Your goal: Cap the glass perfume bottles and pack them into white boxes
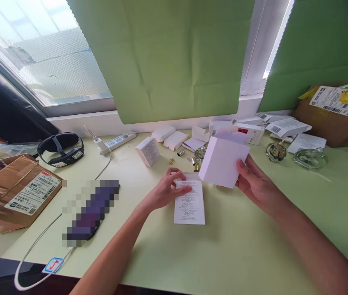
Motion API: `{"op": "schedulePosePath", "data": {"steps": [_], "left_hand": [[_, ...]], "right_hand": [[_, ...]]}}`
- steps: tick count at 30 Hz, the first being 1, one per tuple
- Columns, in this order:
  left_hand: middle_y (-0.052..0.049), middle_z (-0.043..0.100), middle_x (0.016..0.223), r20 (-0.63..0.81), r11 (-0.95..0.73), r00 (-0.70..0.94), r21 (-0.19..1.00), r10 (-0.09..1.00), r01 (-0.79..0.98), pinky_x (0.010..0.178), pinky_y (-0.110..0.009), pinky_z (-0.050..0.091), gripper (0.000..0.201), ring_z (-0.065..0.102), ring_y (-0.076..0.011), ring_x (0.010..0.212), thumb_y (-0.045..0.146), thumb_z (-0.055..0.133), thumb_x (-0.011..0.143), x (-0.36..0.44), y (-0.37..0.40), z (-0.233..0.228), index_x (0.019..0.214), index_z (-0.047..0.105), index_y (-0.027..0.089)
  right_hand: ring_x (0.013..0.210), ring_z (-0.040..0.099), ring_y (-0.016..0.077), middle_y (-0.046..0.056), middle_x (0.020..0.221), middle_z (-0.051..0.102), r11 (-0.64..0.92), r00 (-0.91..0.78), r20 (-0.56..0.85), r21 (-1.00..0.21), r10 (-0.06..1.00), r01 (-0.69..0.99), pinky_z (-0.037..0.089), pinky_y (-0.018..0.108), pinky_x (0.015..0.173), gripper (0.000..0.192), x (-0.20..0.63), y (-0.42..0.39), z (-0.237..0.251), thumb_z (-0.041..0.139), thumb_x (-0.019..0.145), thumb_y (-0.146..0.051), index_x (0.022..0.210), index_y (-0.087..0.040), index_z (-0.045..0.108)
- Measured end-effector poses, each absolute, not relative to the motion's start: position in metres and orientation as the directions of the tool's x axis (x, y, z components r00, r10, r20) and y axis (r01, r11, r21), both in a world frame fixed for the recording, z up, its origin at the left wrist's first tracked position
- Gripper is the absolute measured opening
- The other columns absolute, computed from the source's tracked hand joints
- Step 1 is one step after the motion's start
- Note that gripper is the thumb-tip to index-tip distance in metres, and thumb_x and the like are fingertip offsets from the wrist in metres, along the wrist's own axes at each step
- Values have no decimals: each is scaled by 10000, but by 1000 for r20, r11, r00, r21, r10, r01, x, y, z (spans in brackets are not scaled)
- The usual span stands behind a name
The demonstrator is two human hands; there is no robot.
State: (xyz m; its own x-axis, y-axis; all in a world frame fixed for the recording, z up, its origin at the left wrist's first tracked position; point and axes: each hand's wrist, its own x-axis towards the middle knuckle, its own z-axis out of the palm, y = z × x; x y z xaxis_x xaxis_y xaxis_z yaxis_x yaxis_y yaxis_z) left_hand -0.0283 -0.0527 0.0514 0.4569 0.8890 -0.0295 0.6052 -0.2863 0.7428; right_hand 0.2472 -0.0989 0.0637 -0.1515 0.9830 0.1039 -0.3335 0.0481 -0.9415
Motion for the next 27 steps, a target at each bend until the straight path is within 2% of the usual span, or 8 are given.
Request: {"op": "schedulePosePath", "data": {"steps": [2,5,10,13,17,23,27], "left_hand": [[-64,504,1263,88,-373,496,774,864,511,842,-363,560,259,600,-180,963,502,639,885,-24,-57,54,980,640,261],[-65,526,1246,279,-504,519,784,808,363,851,-349,564,203,593,-191,1042,400,690,875,-17,-63,54,1002,627,254],[-71,533,1297,450,-584,437,776,778,240,858,-357,568,383,630,-176,1012,300,778,811,-6,-70,44,1120,554,270],[-65,579,1263,481,-580,383,789,789,202,839,-353,570,467,640,-198,1047,305,815,771,-3,-72,37,1149,541,275],[-45,675,1143,420,-498,334,845,844,195,844,-375,574,539,667,-223,1041,342,846,730,-1,-76,32,1161,531,268],[-56,696,1141,399,-469,322,865,859,180,870,-409,575,597,675,-248,1069,375,860,705,2,-77,33,1177,513,260],[-35,700,1120,423,-488,326,860,845,149,823,-376,585,587,691,-216,1008,354,864,704,2,-75,34,1154,495,270]], "right_hand": [[1252,568,215,-15,1462,535,58,-164,114,-947,980,-315,596,362,917,447,248,-100,62,527,981,-477,1423,-447,467],[1264,565,228,7,1423,577,107,-178,165,-949,970,-297,570,387,961,426,252,-100,60,514,988,-470,1410,-415,501],[1280,553,232,10,1404,589,292,-152,326,-933,933,-208,573,376,951,418,254,-101,67,510,978,-506,1383,-405,516],[1267,560,243,32,1402,587,407,-163,416,-910,895,-86,571,370,939,448,244,-103,81,524,965,-525,1387,-377,512],[1199,608,234,38,1324,637,474,-273,448,-880,851,31,572,361,903,401,228,-107,95,535,980,-454,1374,-377,518],[1149,632,250,43,1299,638,531,-283,492,-843,823,78,570,429,909,351,226,-105,81,534,985,-405,1336,-387,536],[1111,643,269,64,1219,664,524,-250,487,-844,837,110,575,422,879,344,231,-107,67,527,982,-423,1320,-358,551]]}}
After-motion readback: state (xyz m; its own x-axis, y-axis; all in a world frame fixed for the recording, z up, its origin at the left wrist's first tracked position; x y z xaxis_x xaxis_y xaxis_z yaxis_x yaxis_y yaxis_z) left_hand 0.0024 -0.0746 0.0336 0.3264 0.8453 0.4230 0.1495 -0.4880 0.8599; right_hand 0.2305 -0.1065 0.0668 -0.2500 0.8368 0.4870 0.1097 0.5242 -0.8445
